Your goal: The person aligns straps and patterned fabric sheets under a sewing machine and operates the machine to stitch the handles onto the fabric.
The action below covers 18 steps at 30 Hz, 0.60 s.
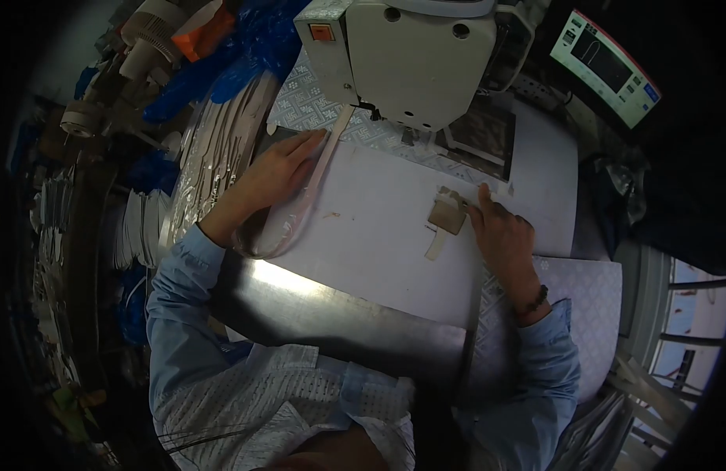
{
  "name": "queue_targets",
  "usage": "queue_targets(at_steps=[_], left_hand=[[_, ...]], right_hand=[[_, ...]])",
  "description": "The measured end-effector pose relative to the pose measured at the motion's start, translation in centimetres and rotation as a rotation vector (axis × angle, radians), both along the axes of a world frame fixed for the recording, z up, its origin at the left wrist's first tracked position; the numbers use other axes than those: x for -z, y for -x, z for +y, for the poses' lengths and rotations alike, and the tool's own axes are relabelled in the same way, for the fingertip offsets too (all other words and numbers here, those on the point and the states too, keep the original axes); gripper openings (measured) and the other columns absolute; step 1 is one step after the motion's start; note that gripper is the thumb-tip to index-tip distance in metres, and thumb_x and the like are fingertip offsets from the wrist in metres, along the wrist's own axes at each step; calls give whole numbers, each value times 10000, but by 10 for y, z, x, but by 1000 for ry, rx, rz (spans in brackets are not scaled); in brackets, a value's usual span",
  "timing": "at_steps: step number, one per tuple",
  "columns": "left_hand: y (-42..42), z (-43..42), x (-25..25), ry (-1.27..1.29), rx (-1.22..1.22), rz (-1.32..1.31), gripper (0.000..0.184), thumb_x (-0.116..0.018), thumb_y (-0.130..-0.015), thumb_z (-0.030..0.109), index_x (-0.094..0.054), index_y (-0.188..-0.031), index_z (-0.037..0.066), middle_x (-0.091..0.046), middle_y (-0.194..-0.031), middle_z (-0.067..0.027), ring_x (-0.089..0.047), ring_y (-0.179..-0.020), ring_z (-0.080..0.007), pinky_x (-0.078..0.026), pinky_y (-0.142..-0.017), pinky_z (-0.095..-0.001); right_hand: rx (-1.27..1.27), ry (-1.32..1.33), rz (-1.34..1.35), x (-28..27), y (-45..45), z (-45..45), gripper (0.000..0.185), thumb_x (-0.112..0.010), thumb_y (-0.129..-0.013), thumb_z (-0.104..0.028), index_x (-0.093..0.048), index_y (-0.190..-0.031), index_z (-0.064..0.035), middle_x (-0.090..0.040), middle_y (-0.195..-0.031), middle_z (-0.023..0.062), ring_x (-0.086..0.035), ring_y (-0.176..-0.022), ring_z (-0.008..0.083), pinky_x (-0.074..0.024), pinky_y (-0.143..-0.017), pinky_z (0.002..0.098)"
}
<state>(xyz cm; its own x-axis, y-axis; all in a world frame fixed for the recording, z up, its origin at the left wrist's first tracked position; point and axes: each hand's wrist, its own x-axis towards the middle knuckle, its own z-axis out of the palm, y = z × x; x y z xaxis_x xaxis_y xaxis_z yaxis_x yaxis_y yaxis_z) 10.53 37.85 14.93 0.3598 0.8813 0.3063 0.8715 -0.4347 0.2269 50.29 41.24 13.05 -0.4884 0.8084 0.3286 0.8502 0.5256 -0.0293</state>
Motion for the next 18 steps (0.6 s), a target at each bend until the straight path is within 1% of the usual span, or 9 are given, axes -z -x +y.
queue_targets(at_steps=[2,5,8,11,13,14,16,17,18], left_hand=[[1,4,8,17,-18,-3,521,-581,-918,91,-434,-1411,10,-557,-1340,-206,-580,-1196,-371,-470,-1030,-429],[6,0,15,-77,30,78,522,-560,-934,105,-406,-1420,-7,-515,-1392,-217,-512,-1285,-380,-423,-1089,-436],[4,-7,8,-16,12,48,541,-545,-946,118,-369,-1441,-11,-468,-1442,-219,-461,-1336,-378,-397,-1117,-433],[-8,-25,-14,36,29,99,580,-566,-936,121,-352,-1467,34,-461,-1453,-209,-439,-1359,-364,-373,-1137,-446],[-18,-45,-41,38,252,297,592,-586,-913,98,-383,-1469,90,-466,-1462,-175,-430,-1376,-330,-362,-1148,-448],[-22,-52,-41,35,255,302,592,-586,-913,98,-383,-1469,90,-466,-1462,-175,-430,-1376,-330,-362,-1148,-448],[-34,-62,-39,-2,466,295,664,-613,-848,29,-412,-1470,145,-515,-1427,-126,-508,-1310,-296,-387,-1121,-447],[-44,-60,-47,1,470,301,664,-613,-848,29,-412,-1470,145,-515,-1427,-126,-508,-1310,-296,-387,-1121,-447],[-59,-55,-60,31,468,196,674,-617,-821,11,-437,-1457,146,-559,-1366,-106,-549,-1247,-286,-412,-1087,-442]], right_hand=[[6,9,9,-1,1,0,396,-659,-922,-281,-631,-1260,-77,-711,-861,129,-694,-761,285,-551,-664,381],[35,71,7,-5,4,-1,395,-658,-923,-282,-632,-1258,-75,-711,-834,124,-693,-719,292,-550,-632,380],[38,73,-14,-5,4,-3,415,-654,-925,-283,-610,-1280,-73,-713,-819,119,-693,-691,296,-545,-601,385],[52,81,-117,-13,-1,-7,453,-650,-928,-287,-570,-1313,-62,-697,-784,128,-686,-682,303,-544,-612,388],[-168,219,82,-26,-5,-12,479,-661,-927,-287,-544,-1327,-49,-683,-791,138,-686,-678,270,-539,-611,383],[-165,215,87,-36,-1,-17,479,-661,-927,-287,-544,-1327,-49,-683,-791,138,-686,-678,270,-539,-611,383],[-393,854,192,-54,27,-37,518,-682,-925,-316,-527,-1340,-49,-674,-818,111,-676,-696,211,-528,-621,356],[-520,956,297,-48,47,-53,504,-681,-931,-326,-530,-1321,-46,-675,-895,104,-663,-710,177,-524,-625,326],[-649,1056,406,-43,71,-73,491,-681,-936,-336,-533,-1301,-43,-676,-972,96,-650,-725,142,-520,-629,295]])
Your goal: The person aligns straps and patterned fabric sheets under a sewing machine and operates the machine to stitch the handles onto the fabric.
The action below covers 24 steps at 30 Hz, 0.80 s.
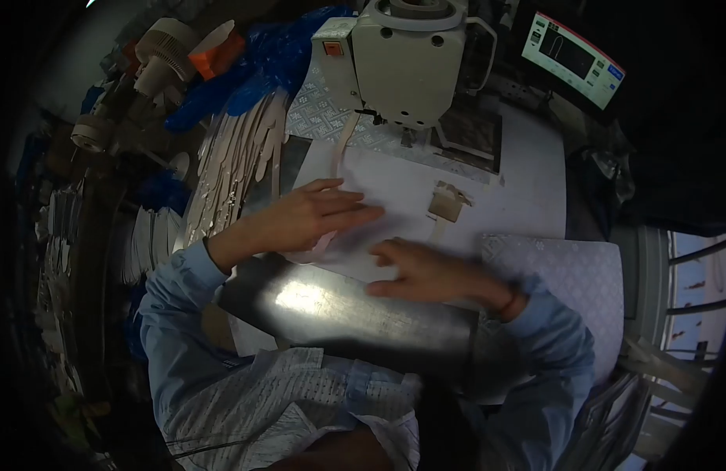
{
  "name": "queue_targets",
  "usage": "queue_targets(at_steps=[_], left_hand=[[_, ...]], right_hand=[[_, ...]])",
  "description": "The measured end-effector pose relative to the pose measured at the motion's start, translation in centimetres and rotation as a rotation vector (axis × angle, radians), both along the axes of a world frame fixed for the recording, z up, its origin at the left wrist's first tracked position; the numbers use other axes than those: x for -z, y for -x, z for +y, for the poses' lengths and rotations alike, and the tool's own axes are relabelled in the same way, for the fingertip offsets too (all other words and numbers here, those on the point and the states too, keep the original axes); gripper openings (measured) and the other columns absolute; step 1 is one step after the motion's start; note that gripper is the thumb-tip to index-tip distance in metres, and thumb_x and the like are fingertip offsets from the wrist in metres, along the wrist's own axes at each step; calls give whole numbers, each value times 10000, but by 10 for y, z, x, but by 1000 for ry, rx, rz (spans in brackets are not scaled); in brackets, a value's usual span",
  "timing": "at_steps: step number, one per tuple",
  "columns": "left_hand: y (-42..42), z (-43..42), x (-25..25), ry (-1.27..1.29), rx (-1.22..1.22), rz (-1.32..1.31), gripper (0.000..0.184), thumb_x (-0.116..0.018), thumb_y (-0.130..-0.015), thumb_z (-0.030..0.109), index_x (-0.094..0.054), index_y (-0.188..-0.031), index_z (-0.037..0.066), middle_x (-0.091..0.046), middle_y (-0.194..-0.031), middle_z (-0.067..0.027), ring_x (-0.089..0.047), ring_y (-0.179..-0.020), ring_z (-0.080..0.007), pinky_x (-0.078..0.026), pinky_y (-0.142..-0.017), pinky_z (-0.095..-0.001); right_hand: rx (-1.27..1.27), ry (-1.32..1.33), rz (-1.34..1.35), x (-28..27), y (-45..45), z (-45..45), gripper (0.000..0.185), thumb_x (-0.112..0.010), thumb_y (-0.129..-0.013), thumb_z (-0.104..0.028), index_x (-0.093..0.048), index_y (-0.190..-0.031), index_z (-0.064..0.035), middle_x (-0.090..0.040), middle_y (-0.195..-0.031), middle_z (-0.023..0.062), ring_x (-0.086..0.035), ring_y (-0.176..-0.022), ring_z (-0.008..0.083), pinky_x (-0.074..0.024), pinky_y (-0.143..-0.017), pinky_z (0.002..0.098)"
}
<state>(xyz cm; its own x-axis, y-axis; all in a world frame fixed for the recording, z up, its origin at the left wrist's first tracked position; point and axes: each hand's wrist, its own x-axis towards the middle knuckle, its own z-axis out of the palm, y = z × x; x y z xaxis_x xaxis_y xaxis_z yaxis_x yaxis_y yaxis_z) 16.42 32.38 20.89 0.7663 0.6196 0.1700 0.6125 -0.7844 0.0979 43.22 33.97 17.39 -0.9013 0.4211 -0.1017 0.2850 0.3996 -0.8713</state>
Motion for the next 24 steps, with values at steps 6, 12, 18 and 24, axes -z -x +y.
queue_targets(at_steps=[6,12,18,24], left_hand=[[-10,28,-43,62,-113,-385,652,-612,-772,-17,-518,-1400,132,-664,-1124,-72,-640,-1037,-287,-486,-952,-428],[52,2,-30,413,-166,-224,557,-648,-865,106,-508,-1403,64,-644,-1239,-151,-642,-1106,-298,-497,-978,-402],[-42,32,-28,1033,9,-641,665,-622,-962,383,-414,-1440,-31,-592,-1316,-221,-598,-1204,-307,-457,-1057,-399],[-111,55,-78,1388,281,-1303,516,-524,-1022,229,-376,-1455,-10,-660,-1109,-164,-669,-1043,-194,-579,-854,-342]], right_hand=[[-177,728,257,-49,64,-23,224,-576,-1007,-211,-559,-1132,-26,-630,-1099,86,-616,-683,93,-535,-623,221],[427,-131,-251,-93,-45,-3,152,-603,-929,-18,-594,-1081,-4,-643,-929,93,-647,-621,143,-528,-499,247],[279,-1144,53,-93,-3,-51,192,-659,-767,-22,-660,-959,-38,-627,-991,66,-641,-750,198,-516,-639,293],[92,-1113,59,-51,-6,-67,262,-672,-745,-66,-651,-1006,-52,-615,-1003,49,-602,-810,174,-474,-735,295]])
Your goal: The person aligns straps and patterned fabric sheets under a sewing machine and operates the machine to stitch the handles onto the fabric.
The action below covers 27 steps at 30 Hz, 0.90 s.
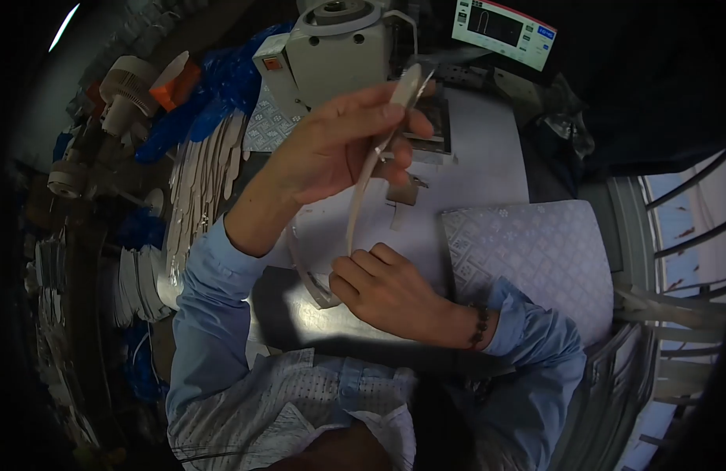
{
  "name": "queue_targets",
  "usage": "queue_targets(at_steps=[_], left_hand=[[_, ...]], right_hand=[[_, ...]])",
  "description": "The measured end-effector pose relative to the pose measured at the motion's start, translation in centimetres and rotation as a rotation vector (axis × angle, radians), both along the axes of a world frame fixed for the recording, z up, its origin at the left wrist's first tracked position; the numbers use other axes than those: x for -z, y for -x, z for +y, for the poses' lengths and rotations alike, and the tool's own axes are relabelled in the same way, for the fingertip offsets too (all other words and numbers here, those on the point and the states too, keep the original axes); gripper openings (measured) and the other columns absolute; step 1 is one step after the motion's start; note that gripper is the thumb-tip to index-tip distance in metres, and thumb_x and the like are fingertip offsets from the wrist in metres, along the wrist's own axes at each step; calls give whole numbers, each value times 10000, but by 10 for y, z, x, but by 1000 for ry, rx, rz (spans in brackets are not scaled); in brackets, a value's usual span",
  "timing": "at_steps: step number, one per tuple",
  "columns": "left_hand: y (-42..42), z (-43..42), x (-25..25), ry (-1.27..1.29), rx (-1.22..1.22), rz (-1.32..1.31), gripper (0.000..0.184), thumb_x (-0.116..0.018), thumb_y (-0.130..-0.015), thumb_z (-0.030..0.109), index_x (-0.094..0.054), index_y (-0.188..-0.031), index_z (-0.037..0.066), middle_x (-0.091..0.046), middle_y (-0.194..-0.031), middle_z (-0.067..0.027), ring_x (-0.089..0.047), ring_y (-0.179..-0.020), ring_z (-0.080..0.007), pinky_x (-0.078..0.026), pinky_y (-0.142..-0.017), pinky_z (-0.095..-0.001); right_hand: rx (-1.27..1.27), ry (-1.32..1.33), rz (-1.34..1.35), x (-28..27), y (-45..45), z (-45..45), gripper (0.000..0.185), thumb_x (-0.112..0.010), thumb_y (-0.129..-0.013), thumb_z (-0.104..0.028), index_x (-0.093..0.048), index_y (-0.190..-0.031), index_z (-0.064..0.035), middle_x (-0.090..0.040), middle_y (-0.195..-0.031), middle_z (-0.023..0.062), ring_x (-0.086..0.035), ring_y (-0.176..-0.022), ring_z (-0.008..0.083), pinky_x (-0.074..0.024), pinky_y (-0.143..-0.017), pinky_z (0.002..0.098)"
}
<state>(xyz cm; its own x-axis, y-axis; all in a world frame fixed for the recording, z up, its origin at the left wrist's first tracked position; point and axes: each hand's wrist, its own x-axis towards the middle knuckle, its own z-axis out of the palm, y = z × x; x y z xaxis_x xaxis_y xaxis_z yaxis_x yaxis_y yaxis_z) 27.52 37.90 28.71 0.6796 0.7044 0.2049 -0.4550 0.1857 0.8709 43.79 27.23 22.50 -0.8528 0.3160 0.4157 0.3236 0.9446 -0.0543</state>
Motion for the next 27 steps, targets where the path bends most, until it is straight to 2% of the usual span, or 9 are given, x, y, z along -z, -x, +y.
queue_targets(at_steps=[4,6,7,9,10,12,17,22,27], left_hand=[[-14,-8,-26,-206,-124,-121,421,-503,-1026,171,-448,-1409,5,-660,-1051,-99,-627,-812,-98,-545,-687,-240],[-15,-9,-28,-224,-297,-99,404,-496,-1030,178,-467,-1400,16,-654,-1010,-74,-580,-714,-65,-507,-622,-206],[-12,-9,-27,-195,-299,-156,393,-479,-1040,199,-482,-1394,27,-615,-938,-38,-480,-652,-52,-428,-572,-193],[-11,-11,-26,-161,-302,-204,385,-463,-1049,220,-496,-1387,39,-576,-867,-3,-381,-589,-38,-349,-523,-179],[-12,-12,-26,-139,-292,-203,391,-439,-1059,244,-493,-1393,49,-517,-817,16,-338,-583,-41,-305,-516,-184],[-14,-15,-26,-124,-263,-189,398,-415,-1068,267,-489,-1399,58,-459,-767,35,-294,-576,-43,-260,-510,-190],[-17,-62,20,-28,-164,268,450,-345,-1087,295,-439,-1421,9,-366,-688,45,-294,-554,-42,-272,-493,-196],[21,-68,54,-63,28,414,452,-309,-1097,291,-459,-1417,9,-338,-653,56,-298,-539,-36,-291,-510,-205],[30,-68,64,58,120,475,467,-291,-1096,252,-410,-1422,-60,-302,-640,47,-287,-544,-58,-281,-521,-217]], right_hand=[[-78,94,103,3,-11,0,297,-667,-792,-61,-643,-1088,-55,-620,-1041,50,-592,-809,177,-472,-735,295],[23,141,670,10,-15,-2,261,-583,-936,-98,-610,-1175,3,-538,-1310,87,-621,-753,145,-496,-650,295],[21,144,676,10,-17,0,261,-583,-936,-98,-610,-1175,3,-538,-1310,87,-621,-753,145,-496,-650,295],[136,970,636,11,-20,2,258,-505,-1024,-150,-604,-1186,24,-603,-1219,89,-640,-741,139,-519,-636,292],[137,975,648,16,-16,1,258,-505,-1024,-150,-604,-1186,24,-603,-1219,89,-640,-741,139,-519,-636,292],[-184,1585,271,32,0,2,305,-473,-1051,-216,-612,-1158,34,-668,-1062,94,-654,-762,128,-529,-659,270],[-115,1630,574,36,2,20,335,-458,-1060,-271,-637,-1091,10,-689,-958,90,-645,-711,127,-536,-640,259],[-188,1248,-96,13,-45,53,403,-606,-985,-340,-593,-1200,1,-686,-1066,152,-712,-952,217,-564,-723,276],[99,995,768,-34,-79,91,347,-599,-995,-255,-601,-1220,10,-677,-921,86,-635,-738,91,-528,-640,228]])
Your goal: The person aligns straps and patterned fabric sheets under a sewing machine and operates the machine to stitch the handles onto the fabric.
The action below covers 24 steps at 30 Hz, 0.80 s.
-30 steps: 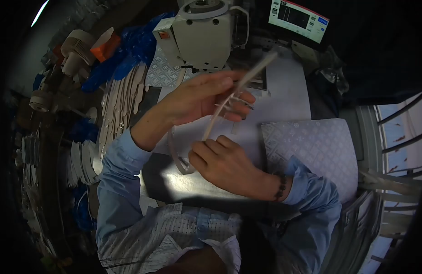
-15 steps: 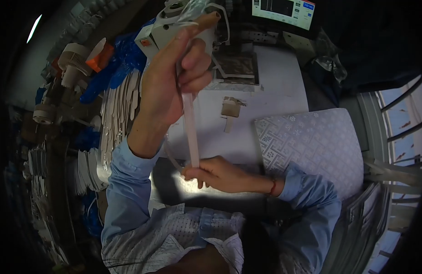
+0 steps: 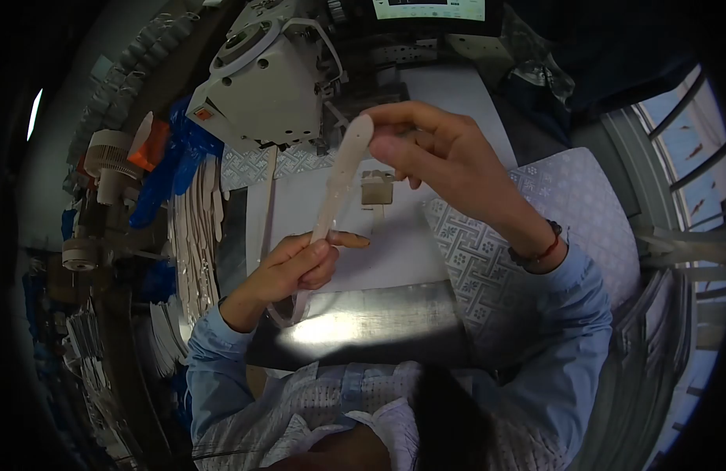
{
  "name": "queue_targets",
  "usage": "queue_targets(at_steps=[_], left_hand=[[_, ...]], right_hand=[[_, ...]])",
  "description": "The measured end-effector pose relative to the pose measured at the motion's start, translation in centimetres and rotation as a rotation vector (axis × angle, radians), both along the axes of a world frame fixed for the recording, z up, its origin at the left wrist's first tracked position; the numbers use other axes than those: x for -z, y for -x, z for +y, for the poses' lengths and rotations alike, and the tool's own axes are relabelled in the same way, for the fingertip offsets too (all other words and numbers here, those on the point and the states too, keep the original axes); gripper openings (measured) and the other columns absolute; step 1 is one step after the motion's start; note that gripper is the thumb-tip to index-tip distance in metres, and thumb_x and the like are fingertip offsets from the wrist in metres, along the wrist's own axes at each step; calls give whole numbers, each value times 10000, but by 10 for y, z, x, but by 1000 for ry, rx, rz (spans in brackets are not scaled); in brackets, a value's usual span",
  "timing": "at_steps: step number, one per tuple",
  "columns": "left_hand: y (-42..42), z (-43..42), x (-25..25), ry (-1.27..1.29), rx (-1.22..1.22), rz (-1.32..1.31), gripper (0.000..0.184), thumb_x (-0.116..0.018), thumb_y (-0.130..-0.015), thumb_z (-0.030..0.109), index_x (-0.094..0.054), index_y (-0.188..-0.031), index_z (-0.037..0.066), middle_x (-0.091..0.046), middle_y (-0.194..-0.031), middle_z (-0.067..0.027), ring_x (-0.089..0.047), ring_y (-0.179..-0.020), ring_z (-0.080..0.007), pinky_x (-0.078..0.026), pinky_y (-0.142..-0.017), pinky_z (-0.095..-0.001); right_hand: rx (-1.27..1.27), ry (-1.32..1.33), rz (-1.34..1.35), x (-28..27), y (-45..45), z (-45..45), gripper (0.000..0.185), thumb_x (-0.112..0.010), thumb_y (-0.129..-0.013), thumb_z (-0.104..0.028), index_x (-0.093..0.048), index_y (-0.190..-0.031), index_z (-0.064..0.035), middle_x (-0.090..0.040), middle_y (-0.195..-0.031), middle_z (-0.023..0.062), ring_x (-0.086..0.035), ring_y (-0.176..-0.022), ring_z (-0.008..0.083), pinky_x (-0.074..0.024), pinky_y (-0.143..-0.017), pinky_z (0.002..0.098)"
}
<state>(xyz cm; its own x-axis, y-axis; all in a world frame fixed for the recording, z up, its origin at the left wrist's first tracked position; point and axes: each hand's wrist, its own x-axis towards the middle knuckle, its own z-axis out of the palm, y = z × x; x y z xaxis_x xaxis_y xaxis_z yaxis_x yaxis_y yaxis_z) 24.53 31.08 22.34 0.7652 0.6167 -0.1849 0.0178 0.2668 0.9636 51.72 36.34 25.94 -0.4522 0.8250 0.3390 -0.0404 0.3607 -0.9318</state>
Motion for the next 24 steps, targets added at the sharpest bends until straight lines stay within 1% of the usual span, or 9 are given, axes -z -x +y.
queue_targets(at_steps=[4,6,8,9,13,15,19,22,24], left_hand=[[-2,0,15,-143,6,152,451,-328,-1090,254,-425,-1423,-35,-344,-644,25,-327,-549,-69,-311,-531,-235],[8,-12,29,-506,-58,532,437,-394,-1070,247,-442,-1418,-14,-503,-750,-58,-490,-621,-141,-433,-596,-285],[23,-16,57,-747,-18,558,416,-419,-1059,249,-470,-1390,1,-547,-834,-112,-552,-691,-215,-478,-658,-343],[27,-17,66,-993,32,578,395,-443,-1048,251,-498,-1362,16,-591,-919,-166,-614,-761,-289,-524,-720,-400],[12,30,24,-1019,-72,538,387,-540,-980,185,-517,-1333,29,-582,-1063,-151,-620,-885,-291,-551,-803,-387],[-8,55,22,-1598,-244,619,429,-617,-859,94,-569,-1282,43,-587,-1102,-105,-617,-932,-266,-554,-807,-351],[-9,85,64,-1702,-184,636,477,-640,-764,31,-613,-1239,56,-588,-1148,-87,-608,-960,-239,-552,-820,-328],[-1,96,73,-1664,-322,693,415,-648,-767,36,-653,-1181,61,-607,-1143,-87,-605,-972,-227,-550,-840,-325],[6,105,77,-1612,-399,683,434,-654,-752,12,-659,-1183,65,-634,-1113,-73,-611,-989,-236,-552,-852,-326]], right_hand=[[125,-51,9,6,-4,22,283,-595,-997,-258,-671,-1067,6,-655,-800,29,-568,-658,51,-479,-594,205],[258,-86,91,17,-29,48,282,-617,-986,-275,-694,-1005,-4,-652,-782,16,-589,-670,53,-489,-594,215],[457,32,164,25,-58,80,271,-621,-985,-277,-700,-995,-17,-633,-760,11,-583,-639,56,-496,-594,209],[451,36,163,32,-51,83,271,-621,-985,-277,-700,-995,-17,-633,-760,11,-583,-639,56,-496,-594,209],[212,276,-204,61,9,81,260,-627,-980,-269,-689,-960,-16,-623,-750,5,-601,-674,69,-521,-634,211],[90,361,-213,81,33,92,254,-654,-960,-283,-689,-985,-33,-615,-744,-6,-588,-671,53,-500,-637,204],[22,425,-246,109,59,116,257,-642,-966,-244,-676,-1050,-4,-663,-827,36,-633,-758,96,-527,-688,244],[110,81,-174,133,70,131,254,-628,-959,-159,-657,-1165,-13,-704,-969,98,-664,-881,181,-540,-775,311],[131,-208,-434,136,73,136,331,-609,-890,-10,-665,-1213,-55,-696,-1112,126,-667,-956,302,-532,-852,399]])
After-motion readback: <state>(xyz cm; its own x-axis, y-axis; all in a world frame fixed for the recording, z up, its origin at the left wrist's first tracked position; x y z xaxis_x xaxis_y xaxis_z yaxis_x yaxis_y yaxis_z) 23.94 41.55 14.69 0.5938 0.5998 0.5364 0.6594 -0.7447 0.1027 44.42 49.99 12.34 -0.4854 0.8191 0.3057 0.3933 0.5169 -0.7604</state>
